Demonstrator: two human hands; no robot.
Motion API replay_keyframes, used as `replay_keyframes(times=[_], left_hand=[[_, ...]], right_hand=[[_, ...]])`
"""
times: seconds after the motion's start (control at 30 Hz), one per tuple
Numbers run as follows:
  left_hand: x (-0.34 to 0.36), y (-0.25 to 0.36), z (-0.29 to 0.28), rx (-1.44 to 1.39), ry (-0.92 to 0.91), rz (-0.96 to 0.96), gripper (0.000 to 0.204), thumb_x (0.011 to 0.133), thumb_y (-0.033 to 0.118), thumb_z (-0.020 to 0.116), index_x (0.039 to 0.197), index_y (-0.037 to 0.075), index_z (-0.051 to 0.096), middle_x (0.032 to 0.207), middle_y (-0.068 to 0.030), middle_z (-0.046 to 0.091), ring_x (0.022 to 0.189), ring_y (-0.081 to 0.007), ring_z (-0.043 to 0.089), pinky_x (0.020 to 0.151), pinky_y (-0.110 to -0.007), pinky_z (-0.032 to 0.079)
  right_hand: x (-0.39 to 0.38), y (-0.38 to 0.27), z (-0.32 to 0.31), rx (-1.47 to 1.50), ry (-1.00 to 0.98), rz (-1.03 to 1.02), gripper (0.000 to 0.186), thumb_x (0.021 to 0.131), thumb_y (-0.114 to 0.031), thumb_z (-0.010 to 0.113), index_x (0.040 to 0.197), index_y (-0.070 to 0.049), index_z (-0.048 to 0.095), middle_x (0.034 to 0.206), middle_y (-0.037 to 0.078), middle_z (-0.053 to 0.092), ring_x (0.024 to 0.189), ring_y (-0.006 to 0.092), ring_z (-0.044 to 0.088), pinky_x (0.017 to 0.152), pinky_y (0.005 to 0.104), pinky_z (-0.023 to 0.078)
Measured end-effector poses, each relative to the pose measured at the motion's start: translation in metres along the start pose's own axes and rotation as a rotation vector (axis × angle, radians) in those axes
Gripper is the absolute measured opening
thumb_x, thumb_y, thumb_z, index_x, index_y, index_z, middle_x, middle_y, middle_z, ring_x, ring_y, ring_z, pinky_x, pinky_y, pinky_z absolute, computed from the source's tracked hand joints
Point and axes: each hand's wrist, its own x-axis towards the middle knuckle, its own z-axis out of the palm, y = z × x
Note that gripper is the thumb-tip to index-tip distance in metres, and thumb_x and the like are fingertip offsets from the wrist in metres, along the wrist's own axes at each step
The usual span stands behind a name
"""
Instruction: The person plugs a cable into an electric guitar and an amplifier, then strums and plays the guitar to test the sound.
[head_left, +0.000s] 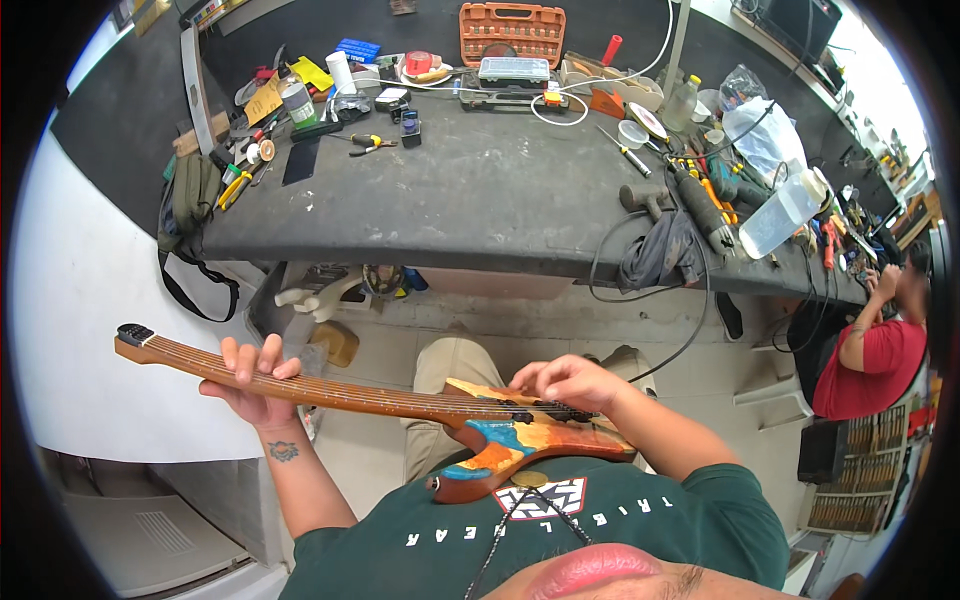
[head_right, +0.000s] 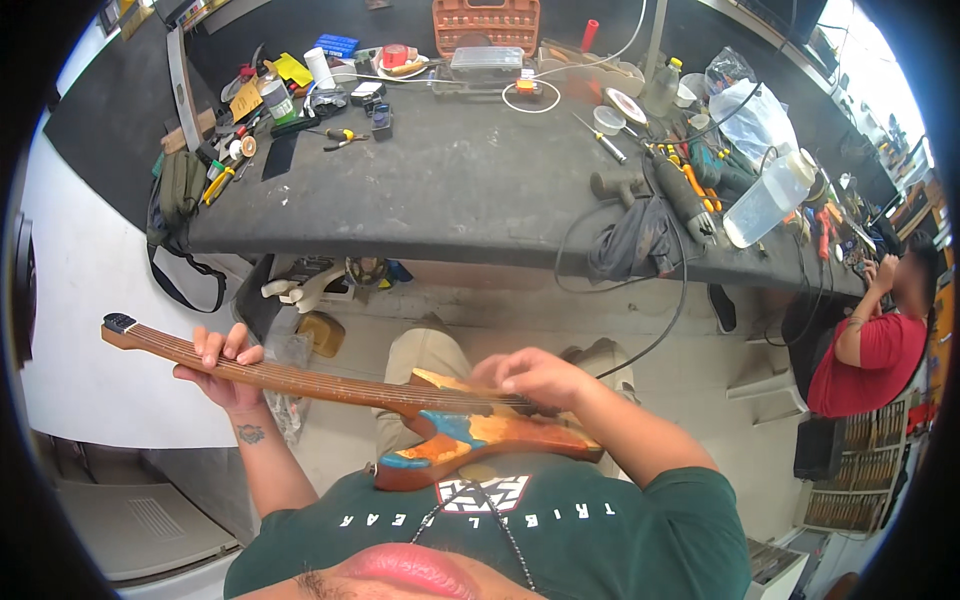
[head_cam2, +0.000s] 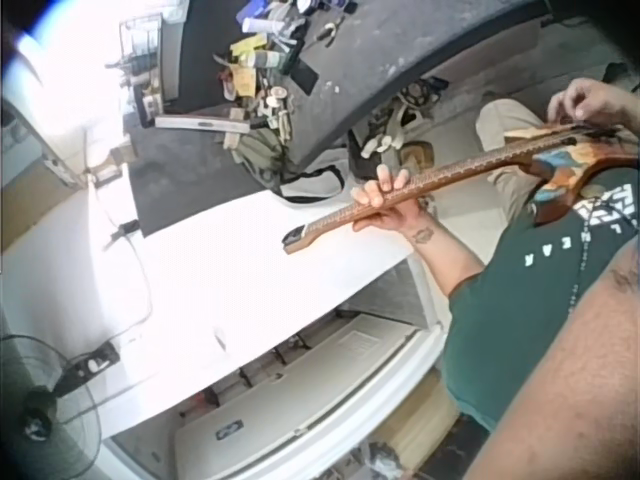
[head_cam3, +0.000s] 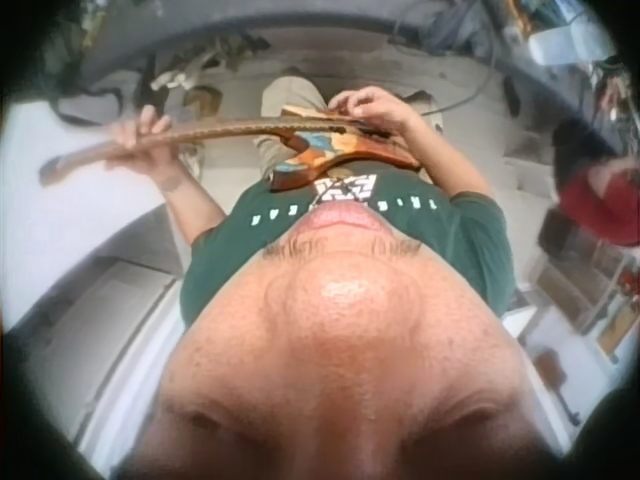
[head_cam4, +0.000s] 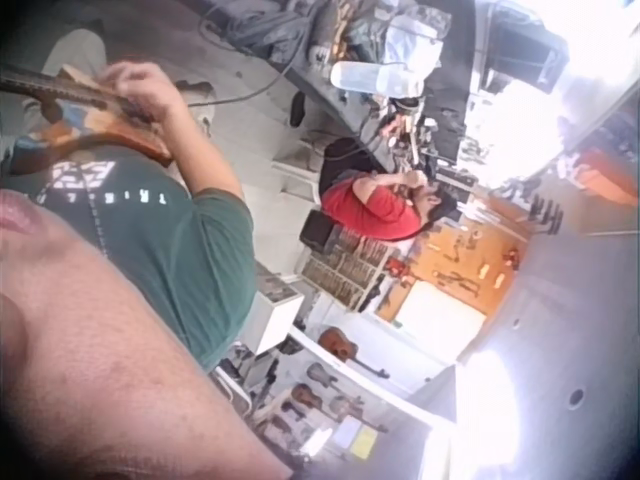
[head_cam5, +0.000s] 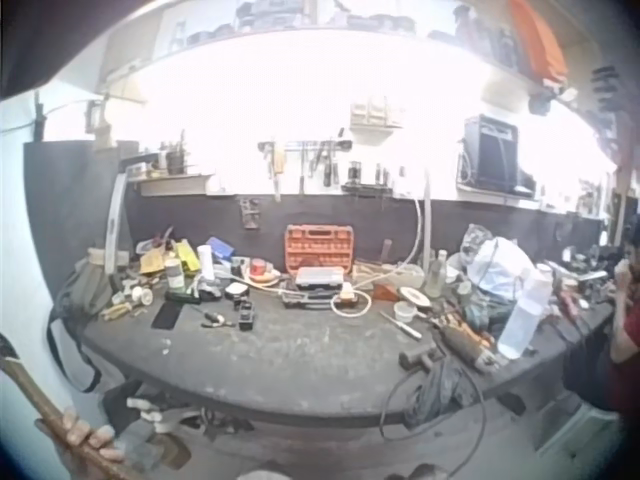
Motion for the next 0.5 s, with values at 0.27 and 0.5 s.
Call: replay_keyframes(times=[0.27, 0.5], left_hand=[[-0.009, -0.026, 0.000, -0.017, 0.052, 0.019, 0.050, 0.091, 0.060, 0.075, 0.103, 0.015, 0.060, 0.092, 0.0032, 0.072, 0.098, -0.0168, 0.045, 0.088, -0.037, 0.043], [-0.011, -0.025, 0.003, 0.018, 0.056, 0.027, 0.051, 0.093, 0.061, 0.074, 0.106, 0.014, 0.061, 0.096, 0.0016, 0.072, 0.102, -0.0183, 0.051, 0.091, -0.040, 0.045]], right_hand=[[0.007, 0.025, -0.008, -0.205, 0.154, 0.105, 0.020, 0.098, -0.020, 0.071, 0.100, 0.001, 0.073, 0.124, 0.011, 0.073, 0.113, 0.0204, 0.065, 0.105, 0.0371, 0.049], [0.006, 0.024, -0.003, -0.208, 0.194, 0.095, 0.017, 0.095, -0.019, 0.069, 0.098, -0.002, 0.072, 0.126, 0.010, 0.072, 0.106, 0.0170, 0.066, 0.099, 0.0361, 0.052]])
